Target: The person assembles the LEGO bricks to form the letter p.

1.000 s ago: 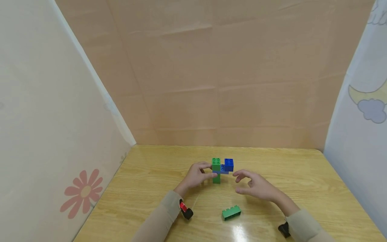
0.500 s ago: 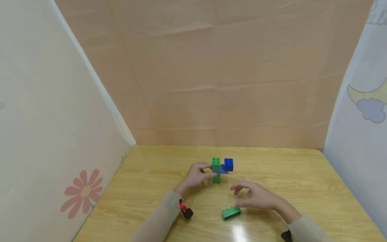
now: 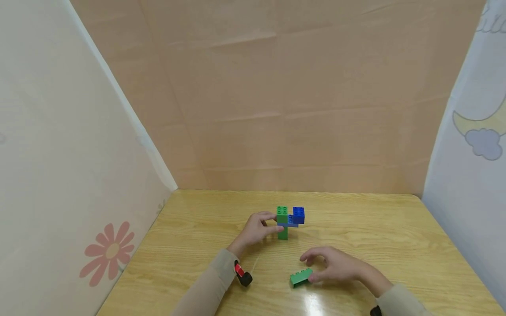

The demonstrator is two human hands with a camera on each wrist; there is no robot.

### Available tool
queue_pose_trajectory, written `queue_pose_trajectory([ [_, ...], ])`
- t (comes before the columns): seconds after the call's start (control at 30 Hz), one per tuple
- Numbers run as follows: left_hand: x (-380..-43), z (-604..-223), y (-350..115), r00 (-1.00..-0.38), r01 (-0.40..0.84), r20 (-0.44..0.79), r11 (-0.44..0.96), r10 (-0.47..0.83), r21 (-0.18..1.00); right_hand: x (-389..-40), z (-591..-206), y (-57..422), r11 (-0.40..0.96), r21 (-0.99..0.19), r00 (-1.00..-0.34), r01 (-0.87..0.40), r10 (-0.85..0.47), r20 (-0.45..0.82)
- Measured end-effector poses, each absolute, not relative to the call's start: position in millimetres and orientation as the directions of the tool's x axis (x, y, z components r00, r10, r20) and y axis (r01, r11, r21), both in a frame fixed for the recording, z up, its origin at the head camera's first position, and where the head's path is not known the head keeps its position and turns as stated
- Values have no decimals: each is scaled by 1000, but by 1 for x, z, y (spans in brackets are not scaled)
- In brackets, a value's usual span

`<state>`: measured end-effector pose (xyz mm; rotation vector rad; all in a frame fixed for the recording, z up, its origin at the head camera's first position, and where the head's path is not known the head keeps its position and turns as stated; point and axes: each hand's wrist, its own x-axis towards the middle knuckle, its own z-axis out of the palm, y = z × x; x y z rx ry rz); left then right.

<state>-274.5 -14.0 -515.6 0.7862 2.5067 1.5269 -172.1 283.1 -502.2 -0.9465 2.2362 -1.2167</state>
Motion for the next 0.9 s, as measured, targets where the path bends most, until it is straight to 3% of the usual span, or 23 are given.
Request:
queue_pose_trajectory([
  [0.4,-274,-515,-14,-863,364,171,352,475,862,-172,-503,281,410,-801,-656,-435,-754,-30],
  [0.9,-273,-514,-14,-871,349,153,370,467,861,-169,-505,282,407,-830,-681,-381,-731,-46],
])
